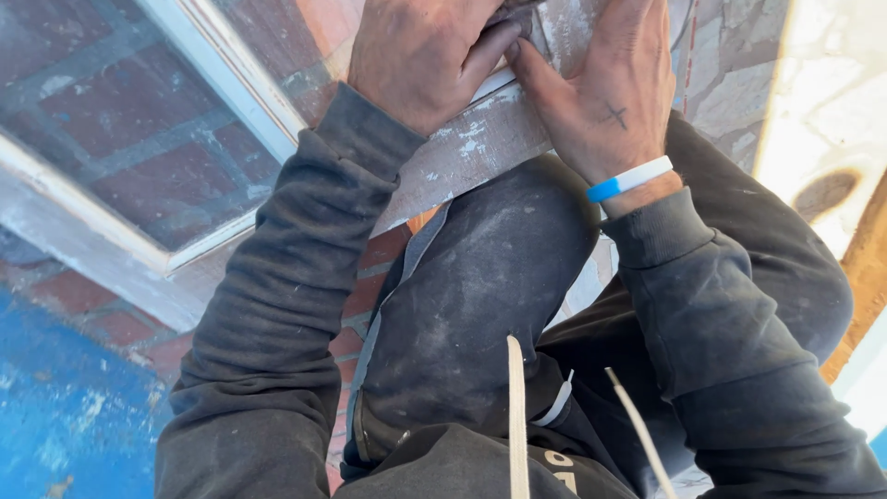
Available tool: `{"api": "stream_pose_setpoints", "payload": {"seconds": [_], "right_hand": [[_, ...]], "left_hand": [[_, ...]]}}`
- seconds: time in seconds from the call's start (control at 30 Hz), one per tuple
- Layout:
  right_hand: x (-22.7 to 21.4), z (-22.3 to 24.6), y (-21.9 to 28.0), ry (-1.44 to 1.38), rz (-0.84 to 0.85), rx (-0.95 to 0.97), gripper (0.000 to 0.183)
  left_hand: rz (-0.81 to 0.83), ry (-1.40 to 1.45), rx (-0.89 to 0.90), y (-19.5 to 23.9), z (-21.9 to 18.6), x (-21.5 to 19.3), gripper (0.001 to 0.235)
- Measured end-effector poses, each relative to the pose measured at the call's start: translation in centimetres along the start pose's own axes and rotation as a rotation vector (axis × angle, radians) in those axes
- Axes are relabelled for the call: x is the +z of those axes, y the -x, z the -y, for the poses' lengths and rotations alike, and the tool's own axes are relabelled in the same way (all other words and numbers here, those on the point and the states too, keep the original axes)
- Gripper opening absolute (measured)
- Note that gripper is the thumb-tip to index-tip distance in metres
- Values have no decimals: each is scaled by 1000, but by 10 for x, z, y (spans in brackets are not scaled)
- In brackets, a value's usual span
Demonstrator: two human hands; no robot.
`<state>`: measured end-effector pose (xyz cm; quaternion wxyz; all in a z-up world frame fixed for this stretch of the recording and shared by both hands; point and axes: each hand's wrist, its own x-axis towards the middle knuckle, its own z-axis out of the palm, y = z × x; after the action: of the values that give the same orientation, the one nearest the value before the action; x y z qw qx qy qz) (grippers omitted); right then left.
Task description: The person sands a wooden window frame using sandpaper.
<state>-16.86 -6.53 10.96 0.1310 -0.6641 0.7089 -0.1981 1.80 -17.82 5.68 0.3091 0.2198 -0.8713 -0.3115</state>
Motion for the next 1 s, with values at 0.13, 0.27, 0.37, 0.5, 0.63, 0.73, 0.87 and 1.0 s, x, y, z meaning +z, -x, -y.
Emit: {"api": "stream_pose_setpoints", "payload": {"seconds": [0.13, 0.27, 0.37, 0.5, 0.63, 0.73, 0.87, 1.0], "right_hand": [[0, -8, -3, -96, -13, 24, 71], [-5, -5, -8, -133, 14, 19, 66], [-9, 2, -25, -107, 40, 26, 59], [-11, -1, -19, -14, 89, -1, 57], [-9, 2, -1, -48, 71, 27, 70], [-1, -5, 0, -61, 49, 44, 79], [9, -16, 16, -14, 61, 71, 86], [21, -33, 23, 102, -5, 72, 97]], "left_hand": [[-49, 8, 85, -8, 4, -10, 19], [-14, 102, 94, -5, 11, 2, 13], [-18, 117, 119, -7, 18, 7, 9], [-52, 87, 156, -4, 19, 12, 6], [-35, 133, 167, -13, 14, 6, 1], [-55, 125, 156, -11, 19, 17, 2], [-62, 109, 122, 0, 13, 25, 1], [-84, 53, 158, -9, 12, 15, 8]]}}
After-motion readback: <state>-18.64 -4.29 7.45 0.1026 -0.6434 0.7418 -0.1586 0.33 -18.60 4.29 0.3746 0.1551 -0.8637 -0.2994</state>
